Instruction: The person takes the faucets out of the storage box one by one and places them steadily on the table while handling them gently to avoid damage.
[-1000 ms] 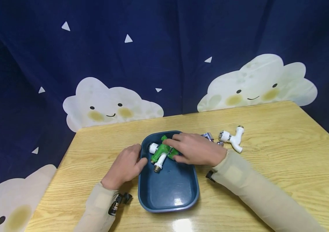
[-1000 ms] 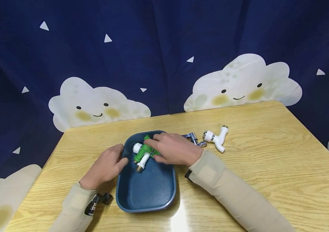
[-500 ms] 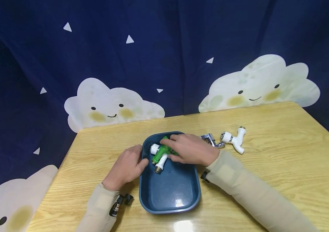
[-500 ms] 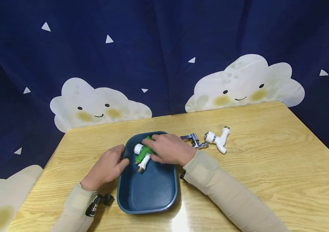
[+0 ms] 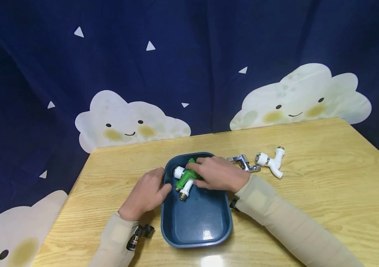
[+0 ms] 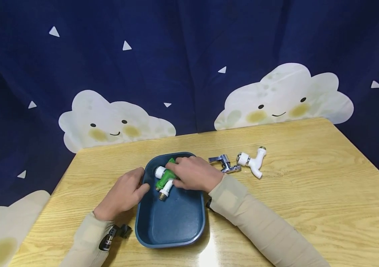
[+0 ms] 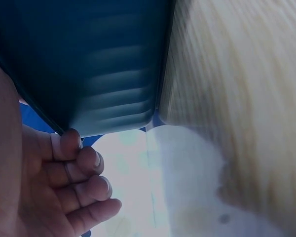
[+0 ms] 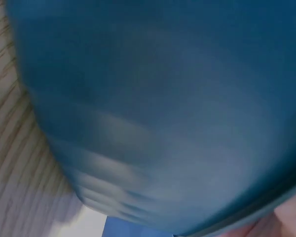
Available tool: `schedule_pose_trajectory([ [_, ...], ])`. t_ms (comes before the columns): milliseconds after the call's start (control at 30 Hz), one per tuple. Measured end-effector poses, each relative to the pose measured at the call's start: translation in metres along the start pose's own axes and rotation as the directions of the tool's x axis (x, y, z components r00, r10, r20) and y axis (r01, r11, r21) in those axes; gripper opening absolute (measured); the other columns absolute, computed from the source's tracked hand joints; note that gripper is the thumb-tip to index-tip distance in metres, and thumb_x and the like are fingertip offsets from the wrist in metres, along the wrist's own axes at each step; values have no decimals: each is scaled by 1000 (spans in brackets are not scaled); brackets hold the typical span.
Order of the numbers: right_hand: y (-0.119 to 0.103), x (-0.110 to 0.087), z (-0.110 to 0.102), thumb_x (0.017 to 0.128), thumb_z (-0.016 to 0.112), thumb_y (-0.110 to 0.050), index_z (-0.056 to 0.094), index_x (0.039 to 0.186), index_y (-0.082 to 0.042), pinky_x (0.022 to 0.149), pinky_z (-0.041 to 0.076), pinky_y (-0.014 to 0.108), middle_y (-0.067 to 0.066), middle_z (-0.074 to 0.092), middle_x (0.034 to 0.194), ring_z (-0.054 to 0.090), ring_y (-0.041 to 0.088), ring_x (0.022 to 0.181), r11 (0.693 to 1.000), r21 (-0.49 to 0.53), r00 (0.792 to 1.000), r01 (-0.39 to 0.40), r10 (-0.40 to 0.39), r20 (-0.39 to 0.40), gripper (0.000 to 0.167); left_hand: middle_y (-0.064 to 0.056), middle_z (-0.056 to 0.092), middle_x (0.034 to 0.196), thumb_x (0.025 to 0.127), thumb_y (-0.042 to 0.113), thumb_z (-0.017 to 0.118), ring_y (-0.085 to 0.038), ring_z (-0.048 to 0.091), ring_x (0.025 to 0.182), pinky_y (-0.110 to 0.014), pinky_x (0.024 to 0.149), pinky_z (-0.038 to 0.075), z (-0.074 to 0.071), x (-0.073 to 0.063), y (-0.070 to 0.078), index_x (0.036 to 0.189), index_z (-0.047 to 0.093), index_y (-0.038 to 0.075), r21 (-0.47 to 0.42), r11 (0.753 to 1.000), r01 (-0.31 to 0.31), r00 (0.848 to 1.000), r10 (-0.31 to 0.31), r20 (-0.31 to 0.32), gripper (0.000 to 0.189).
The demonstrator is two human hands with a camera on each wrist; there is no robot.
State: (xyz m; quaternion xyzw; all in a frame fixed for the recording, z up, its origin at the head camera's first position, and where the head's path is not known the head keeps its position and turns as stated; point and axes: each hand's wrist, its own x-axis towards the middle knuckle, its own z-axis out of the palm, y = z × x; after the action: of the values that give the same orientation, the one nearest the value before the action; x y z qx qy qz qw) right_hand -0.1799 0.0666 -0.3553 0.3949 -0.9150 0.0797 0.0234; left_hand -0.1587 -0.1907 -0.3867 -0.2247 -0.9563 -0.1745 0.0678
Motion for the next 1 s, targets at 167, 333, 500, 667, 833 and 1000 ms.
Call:
schedule_pose_trajectory([
  [167,-5,0,0,95,71,-35,64,136,-15,64,53,33,6,69,100,58,13,74,999,1,999,-32,32,-8,46,1,44,69,88,18,59,-13,39,60,-26,59,33,0,-1,1,78,48,15,-6,1000,18,1000,-18,16,15],
  [333,-7,1,2,93,74,-40,65,134,-14,63,52,31,6,70,100,58,12,73,997,24,997,-71,71,-18,50,1,44,70,89,18,59,-13,39,60,-26,59,33,-1,-1,2,79,49,15,-11,1000,19,1000,-19,15,15],
  [500,-7,1,5,90,77,-41,64,133,-14,66,54,33,8,72,103,61,14,76,994,45,995,-96,96,-11,53,2,44,69,89,19,59,-13,40,60,-26,59,34,0,0,2,78,49,16,-8,1000,4,1000,-4,3,15],
  [667,-7,0,6,88,80,-41,64,132,-13,67,55,35,8,71,101,63,15,76,994,47,995,-95,96,-18,54,3,44,68,88,19,59,-11,40,59,-25,58,34,1,1,1,78,48,16,-6,1000,-20,1000,20,-20,15],
  [833,-8,-1,7,90,78,-38,63,134,-11,67,55,36,9,70,102,62,16,75,995,36,996,-88,89,-24,54,3,45,69,89,20,58,-11,41,59,-25,58,34,0,1,2,78,48,17,-11,1000,-5,1000,5,-9,15],
  [1000,-9,-3,11,90,77,-30,62,136,-11,68,55,35,10,70,104,63,16,74,997,28,996,-68,70,-51,52,2,45,69,89,20,58,-13,41,60,-26,59,34,0,0,2,78,49,16,-9,1000,10,1000,-10,0,15],
])
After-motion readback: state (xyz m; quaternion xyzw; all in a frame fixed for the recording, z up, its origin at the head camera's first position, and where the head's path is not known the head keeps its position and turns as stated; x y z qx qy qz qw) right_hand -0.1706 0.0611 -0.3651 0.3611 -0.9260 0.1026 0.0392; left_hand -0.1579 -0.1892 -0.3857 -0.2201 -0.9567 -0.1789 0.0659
